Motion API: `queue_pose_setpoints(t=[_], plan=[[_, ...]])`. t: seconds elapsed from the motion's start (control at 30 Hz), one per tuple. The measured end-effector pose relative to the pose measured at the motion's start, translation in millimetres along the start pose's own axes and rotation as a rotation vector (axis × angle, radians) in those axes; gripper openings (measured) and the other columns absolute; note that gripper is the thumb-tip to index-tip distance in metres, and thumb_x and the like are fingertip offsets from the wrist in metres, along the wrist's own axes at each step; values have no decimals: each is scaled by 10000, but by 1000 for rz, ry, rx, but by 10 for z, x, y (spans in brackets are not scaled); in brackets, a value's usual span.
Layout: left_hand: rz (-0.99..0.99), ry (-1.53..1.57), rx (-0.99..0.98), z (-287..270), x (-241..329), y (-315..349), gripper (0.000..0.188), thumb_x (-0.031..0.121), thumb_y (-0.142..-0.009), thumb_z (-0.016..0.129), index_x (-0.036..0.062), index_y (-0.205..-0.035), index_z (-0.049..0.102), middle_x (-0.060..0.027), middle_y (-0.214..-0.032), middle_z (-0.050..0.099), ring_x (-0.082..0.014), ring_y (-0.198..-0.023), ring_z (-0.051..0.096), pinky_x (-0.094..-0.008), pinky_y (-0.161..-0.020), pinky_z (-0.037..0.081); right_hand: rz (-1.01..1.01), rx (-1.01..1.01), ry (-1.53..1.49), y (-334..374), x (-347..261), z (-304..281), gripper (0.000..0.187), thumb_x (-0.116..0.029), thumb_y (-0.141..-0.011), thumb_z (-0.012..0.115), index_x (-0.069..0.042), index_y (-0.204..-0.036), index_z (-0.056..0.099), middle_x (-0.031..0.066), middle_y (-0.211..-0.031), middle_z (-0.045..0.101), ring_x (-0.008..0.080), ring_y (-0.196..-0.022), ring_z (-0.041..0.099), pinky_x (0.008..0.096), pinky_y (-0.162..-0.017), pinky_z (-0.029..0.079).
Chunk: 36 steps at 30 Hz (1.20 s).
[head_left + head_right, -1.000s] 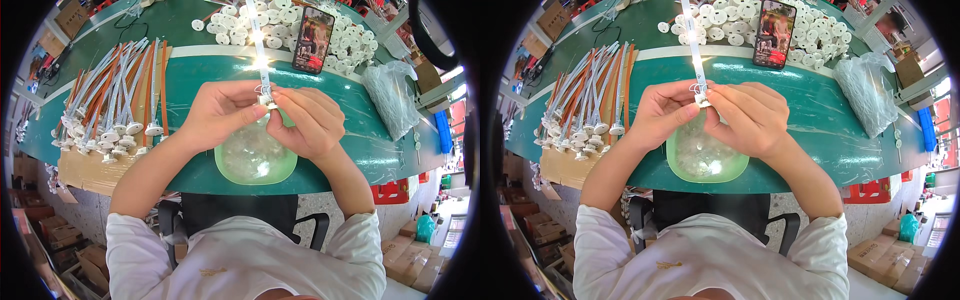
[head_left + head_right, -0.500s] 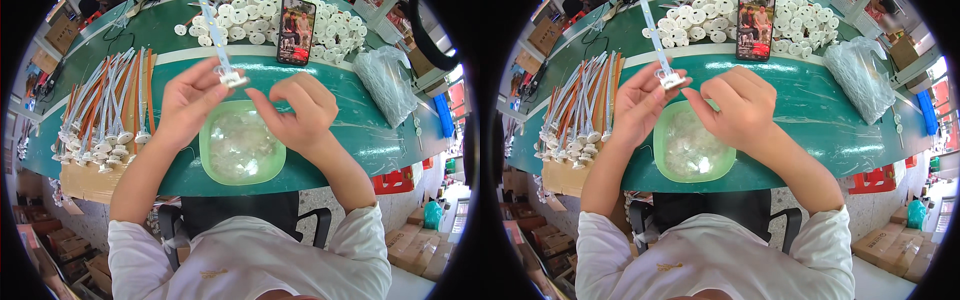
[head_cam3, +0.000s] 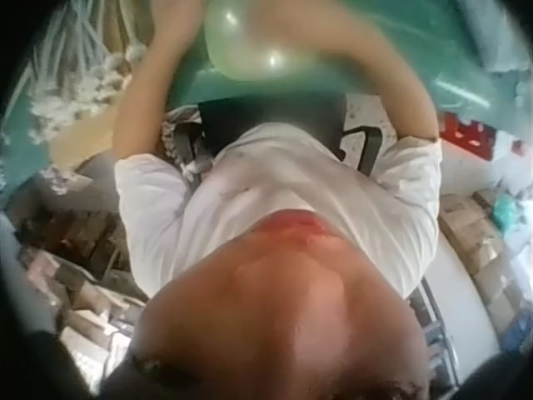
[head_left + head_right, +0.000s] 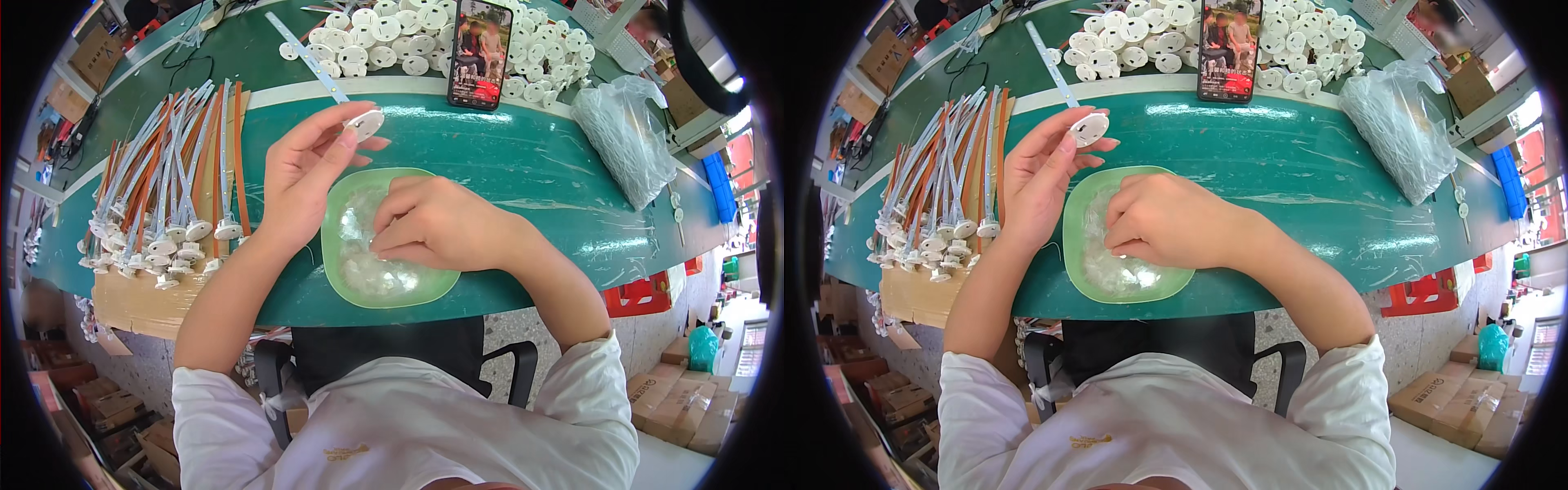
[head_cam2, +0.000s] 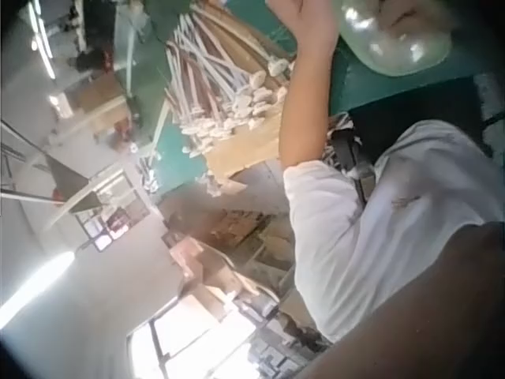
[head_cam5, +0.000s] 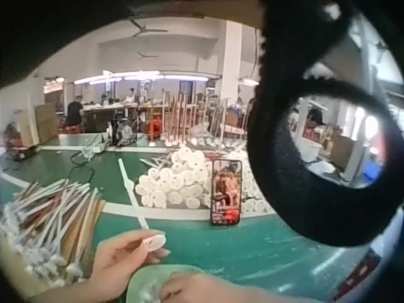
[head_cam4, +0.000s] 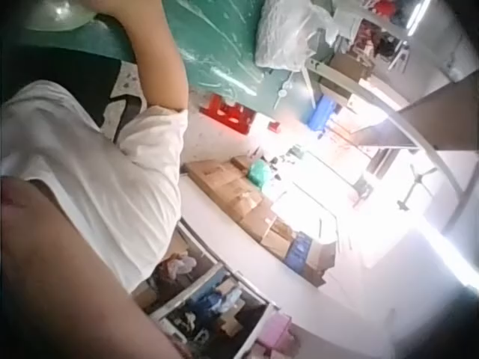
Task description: Assembling small white plastic components on a workbench in a manufacturing environment.
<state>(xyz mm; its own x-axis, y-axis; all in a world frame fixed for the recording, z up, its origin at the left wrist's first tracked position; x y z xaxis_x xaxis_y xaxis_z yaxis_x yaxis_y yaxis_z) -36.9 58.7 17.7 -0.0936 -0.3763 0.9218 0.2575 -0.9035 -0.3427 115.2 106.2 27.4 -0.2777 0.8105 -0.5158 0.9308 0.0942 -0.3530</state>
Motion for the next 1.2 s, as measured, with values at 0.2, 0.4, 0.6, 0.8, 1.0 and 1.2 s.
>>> queue_pose_setpoints(t=[0.2,0.4,0.6,0.8,1.0,1.2], plan=[[16,-16,-52,51,25,12,345,52,-975,634,-3,-1314,603,-97,-1212,669,-174,-1035,678,-313,-892,536,173,47,-33,-2,-10,-99,90,-92,-701,825,-92,-759,756,14,-685,681,211,-655,646,332,-617,527],[15,-18,-82,46,-9,37,376,-6,-946,646,-8,-1318,588,-100,-1251,643,-160,-1103,636,-343,-967,549,414,119,-126,-17,74,-167,112,-94,-708,835,-55,-779,757,75,-682,703,190,-625,679,287,-613,546],[25,-21,-99,67,-21,29,380,-12,-934,652,-4,-1310,594,-97,-1257,637,-154,-1122,623,-346,-979,547,312,86,-73,-23,70,-176,109,-42,-805,739,-19,-910,754,135,-807,734,249,-684,709,325,-667,568],[27,-56,-109,61,-39,30,394,-3,-923,669,0,-1310,598,-84,-1238,639,-133,-1085,622,-322,-946,541,390,60,-119,-14,119,-131,183,0,-842,673,-8,-1016,730,158,-842,734,271,-764,743,343,-702,579],[20,-52,-105,65,-29,37,409,-2,-916,677,2,-1317,596,-82,-1233,641,-127,-1059,628,-319,-933,543,400,135,-114,-8,104,-160,158,20,-847,676,20,-1000,719,136,-815,737,207,-760,751,308,-691,591],[47,-111,-95,75,-17,52,437,-14,-900,691,5,-1326,593,-91,-1238,648,-140,-1008,661,-320,-914,553,500,330,-229,37,158,-243,128,-8,-789,787,20,-906,742,77,-774,744,102,-725,719,249,-650,577]])
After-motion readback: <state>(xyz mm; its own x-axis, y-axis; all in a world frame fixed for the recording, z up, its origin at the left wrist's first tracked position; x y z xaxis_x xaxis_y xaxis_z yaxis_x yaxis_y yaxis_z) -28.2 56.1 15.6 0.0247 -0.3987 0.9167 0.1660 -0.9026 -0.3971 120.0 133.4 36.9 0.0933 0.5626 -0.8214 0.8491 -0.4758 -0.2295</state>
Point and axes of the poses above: each hand's wrist, its own y-axis away from the middle knuckle, its own z-axis out of the palm, x = y × z, the point moved 5 cm from there along -y, towards the middle knuckle
